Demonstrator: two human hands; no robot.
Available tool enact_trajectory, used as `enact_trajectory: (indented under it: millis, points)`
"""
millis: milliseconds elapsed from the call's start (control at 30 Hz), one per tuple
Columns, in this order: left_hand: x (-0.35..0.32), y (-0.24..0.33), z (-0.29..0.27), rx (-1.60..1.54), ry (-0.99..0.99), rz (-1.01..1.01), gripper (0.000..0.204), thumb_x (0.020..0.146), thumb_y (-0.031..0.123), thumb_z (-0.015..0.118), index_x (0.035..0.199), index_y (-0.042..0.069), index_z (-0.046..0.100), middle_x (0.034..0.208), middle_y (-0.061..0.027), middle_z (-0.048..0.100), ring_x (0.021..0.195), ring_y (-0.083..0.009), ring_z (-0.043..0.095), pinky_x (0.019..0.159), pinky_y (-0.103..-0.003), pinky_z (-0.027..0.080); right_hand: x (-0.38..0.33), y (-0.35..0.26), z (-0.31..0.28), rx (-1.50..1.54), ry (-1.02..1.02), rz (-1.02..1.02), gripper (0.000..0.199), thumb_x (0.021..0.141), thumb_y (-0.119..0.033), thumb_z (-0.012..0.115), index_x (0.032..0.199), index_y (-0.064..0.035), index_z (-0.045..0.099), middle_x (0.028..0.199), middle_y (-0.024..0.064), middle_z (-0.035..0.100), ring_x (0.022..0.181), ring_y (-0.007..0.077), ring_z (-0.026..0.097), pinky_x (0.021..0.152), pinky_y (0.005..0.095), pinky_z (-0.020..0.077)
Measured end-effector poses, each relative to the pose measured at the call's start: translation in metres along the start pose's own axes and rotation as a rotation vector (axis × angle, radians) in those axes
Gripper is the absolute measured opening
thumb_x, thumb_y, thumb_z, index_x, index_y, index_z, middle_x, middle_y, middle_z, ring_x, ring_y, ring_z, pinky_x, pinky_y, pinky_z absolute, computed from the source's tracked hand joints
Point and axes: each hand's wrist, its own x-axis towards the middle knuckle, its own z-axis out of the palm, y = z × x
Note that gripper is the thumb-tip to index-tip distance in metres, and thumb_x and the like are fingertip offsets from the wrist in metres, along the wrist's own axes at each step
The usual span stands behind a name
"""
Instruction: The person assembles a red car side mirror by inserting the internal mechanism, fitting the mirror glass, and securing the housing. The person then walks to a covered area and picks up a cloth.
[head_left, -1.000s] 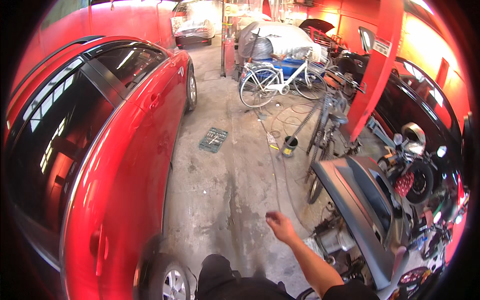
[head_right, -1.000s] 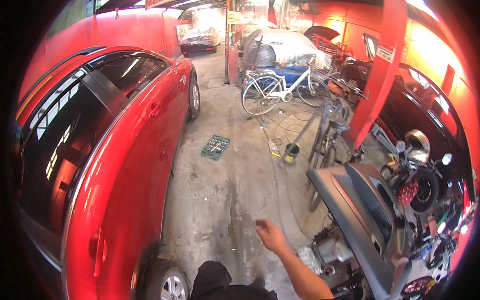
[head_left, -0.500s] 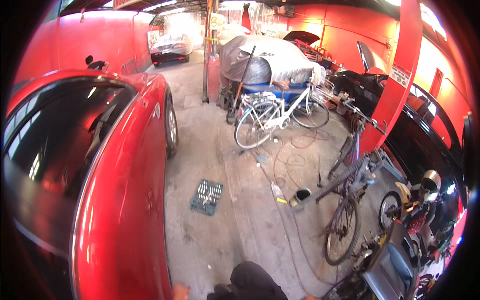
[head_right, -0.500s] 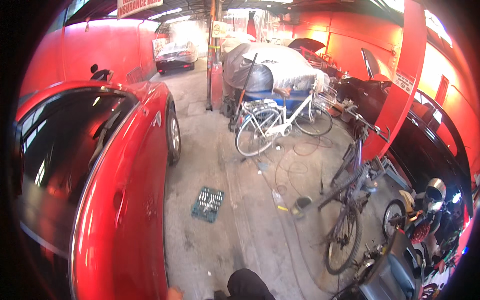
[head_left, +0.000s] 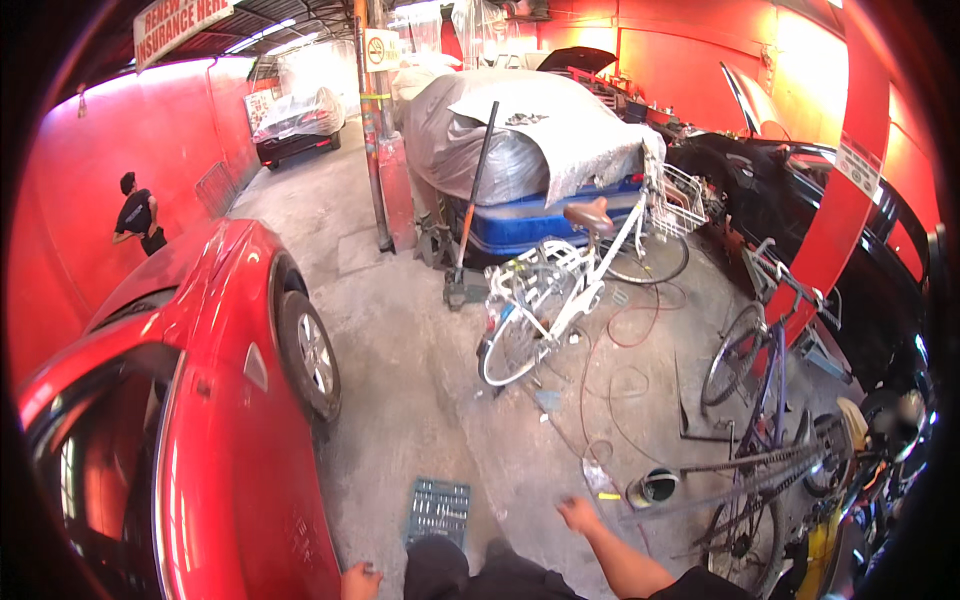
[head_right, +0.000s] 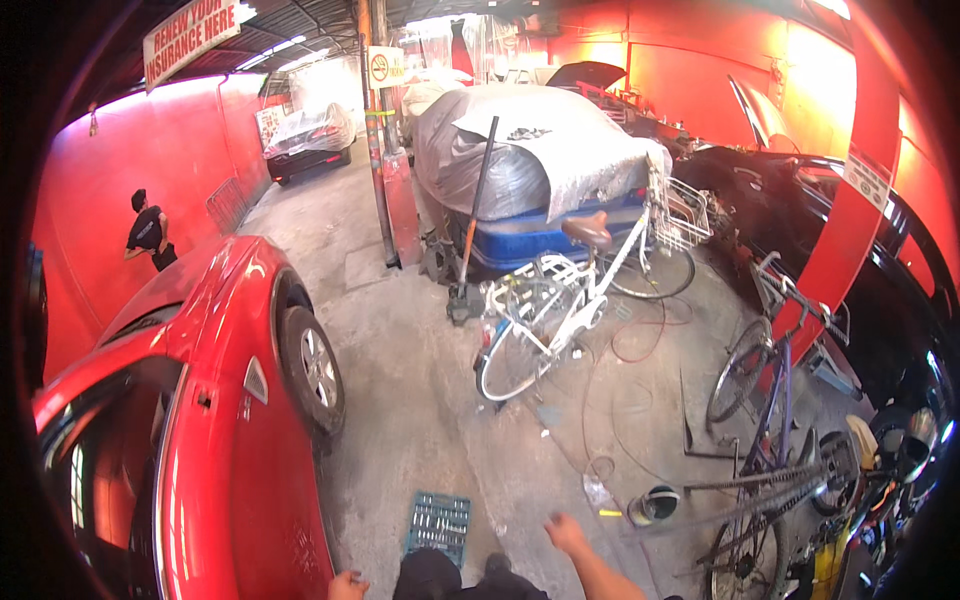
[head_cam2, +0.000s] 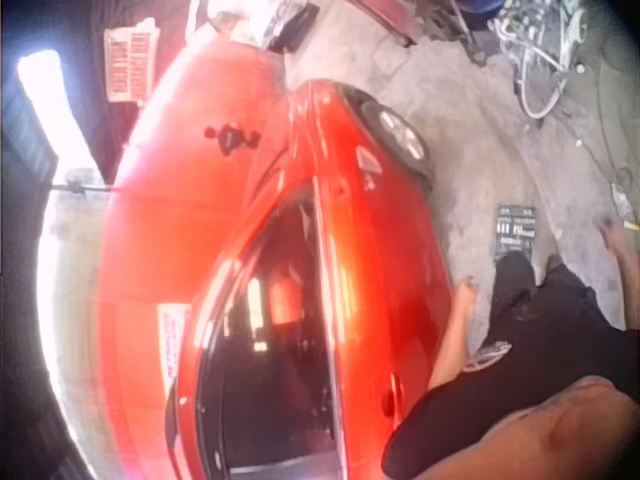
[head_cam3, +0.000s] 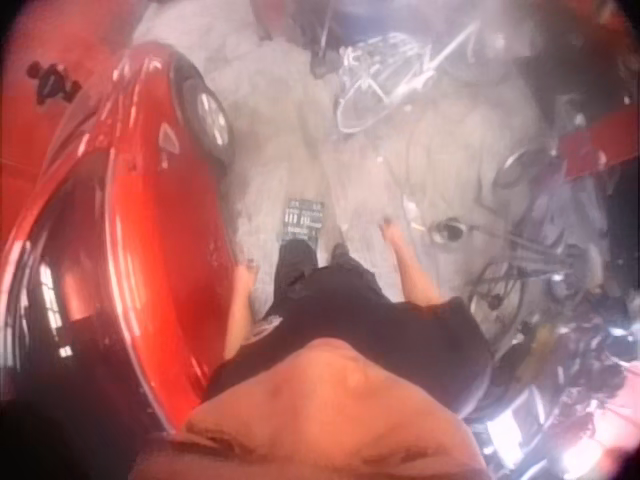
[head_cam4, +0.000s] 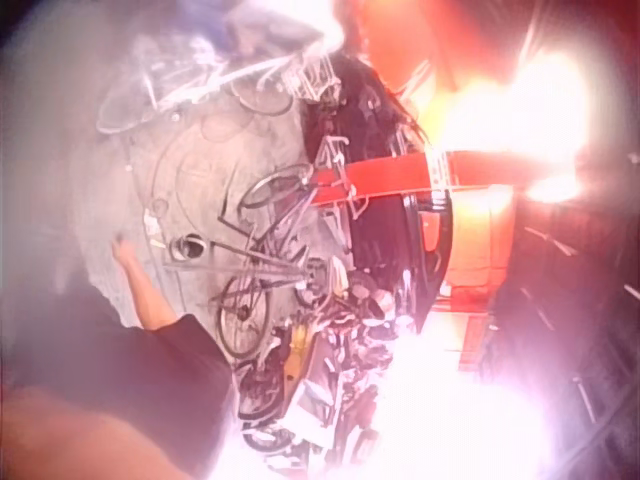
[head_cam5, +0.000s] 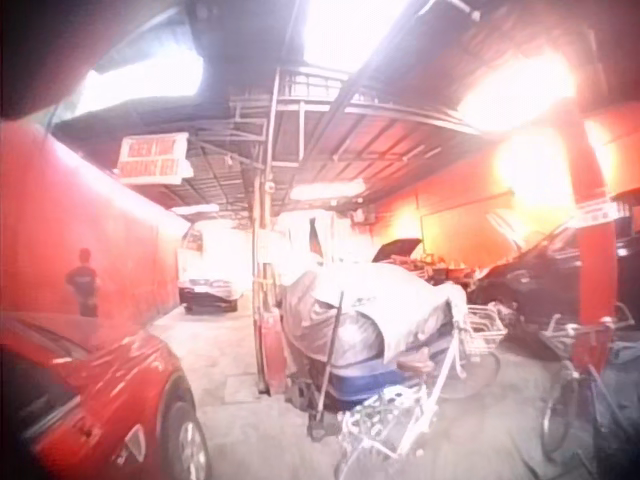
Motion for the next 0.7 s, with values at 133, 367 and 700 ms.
enact_trajectory:
  millis: [133, 367, 700]
  points:
    - [0.108, -0.017, 0.017, -0.283, 0.065, -0.084, 0.028, 0.089, 0.012, 0.073, 0.115, 0.001, 0.074, 0.098, -0.0198, 0.077, 0.086, -0.0308, 0.073, 0.074, -0.045, 0.058, 0.114, -0.332, -0.146, 0.195, 0.011, -0.395, 0.050, 0.100, -0.036, 0.069, 0.137, -0.0013, 0.063, 0.132, 0.0187, 0.072, 0.125, 0.0300, 0.068, 0.106, 0.0408, 0.0522]
    - [0.440, -0.020, 0.017, -0.211, -0.074, -0.018, 0.019, 0.091, 0.010, 0.066, 0.103, 0.000, 0.076, 0.090, -0.0202, 0.077, 0.080, -0.0359, 0.073, 0.075, -0.050, 0.058, 0.328, -0.557, -0.176, 0.381, -0.105, -0.461, 0.048, 0.104, -0.030, 0.068, 0.141, -0.0024, 0.060, 0.131, 0.0140, 0.072, 0.122, 0.0243, 0.068, 0.103, 0.0374, 0.0540]
    - [0.967, 0.463, -0.278, -0.030, 0.038, 0.358, 0.060, 0.088, 0.025, 0.080, 0.140, 0.001, 0.059, 0.115, -0.0290, 0.073, 0.110, -0.0456, 0.070, 0.094, -0.049, 0.056, 0.509, -0.591, -0.106, 0.659, 0.097, 0.085, 0.041, 0.102, -0.024, 0.071, 0.132, 0.0031, 0.065, 0.112, 0.0126, 0.077, 0.101, 0.0205, 0.073, 0.086, 0.0349, 0.0589]
